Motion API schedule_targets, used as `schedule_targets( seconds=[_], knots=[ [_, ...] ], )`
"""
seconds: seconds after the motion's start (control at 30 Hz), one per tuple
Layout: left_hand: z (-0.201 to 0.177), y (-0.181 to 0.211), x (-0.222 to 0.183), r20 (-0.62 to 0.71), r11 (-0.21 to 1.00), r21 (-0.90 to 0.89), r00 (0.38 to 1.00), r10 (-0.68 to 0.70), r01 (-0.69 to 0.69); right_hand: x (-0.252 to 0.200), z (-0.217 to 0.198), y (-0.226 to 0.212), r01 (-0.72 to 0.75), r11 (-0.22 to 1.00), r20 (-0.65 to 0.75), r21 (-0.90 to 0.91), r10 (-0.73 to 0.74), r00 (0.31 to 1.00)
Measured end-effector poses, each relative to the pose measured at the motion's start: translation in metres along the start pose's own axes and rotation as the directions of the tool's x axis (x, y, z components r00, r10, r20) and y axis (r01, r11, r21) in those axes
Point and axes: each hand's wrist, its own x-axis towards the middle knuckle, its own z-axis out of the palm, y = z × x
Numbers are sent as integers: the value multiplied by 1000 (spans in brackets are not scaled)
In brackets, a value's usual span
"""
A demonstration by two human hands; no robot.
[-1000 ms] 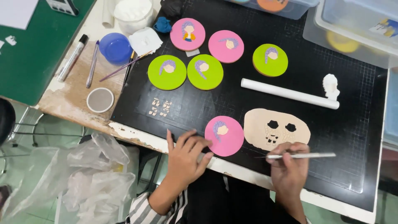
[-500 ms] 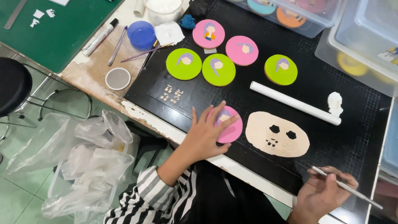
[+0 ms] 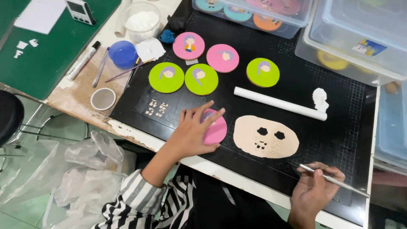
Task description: Tracing intricate details onto a piece of clay using a stylus and organizing finished clay discs on a workspace.
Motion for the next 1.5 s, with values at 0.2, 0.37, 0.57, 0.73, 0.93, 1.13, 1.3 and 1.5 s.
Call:
schedule_targets(
  seconds=[0.2, 0.37, 0.57, 0.73, 0.93, 1.13, 1.3, 1.5],
  knots=[
    [-44, 5, 44, -162, 999, -7, 986, 48, -50, 1, -4, 2, 15, 1000, 52, -20, -14, 999],
    [-52, 24, 115, -123, 997, 80, 992, 27, -17, 4, -8, 6, 35, 999, 65, 1, -35, 997],
    [-14, -13, 251, -109, 986, 146, 989, 96, -80, 7, -16, 12, 47, 999, 101, 27, -50, 994],
    [9, -47, 326, 15, 994, 112, 1000, 1, -3, 12, -19, 13, 36, 993, 73, 110, -44, 996],
    [18, -54, 346, 128, 995, 89, 990, -61, 49, 13, -28, 19, 18, 987, 47, 161, -26, 999],
    [11, -44, 337, 90, 995, 75, 993, -79, 72, 18, -22, 14, -19, 987, -39, 158, 25, 999],
    [-4, 5, 267, -178, 968, 235, 976, 129, -85, 15, -20, 19, -18, 995, -43, 99, 23, 999],
    [-9, 139, 92, 174, 822, -467, 877, 448, -327, -2, -33, 30, 199, 949, 241, -246, -139, 961]
  ],
)
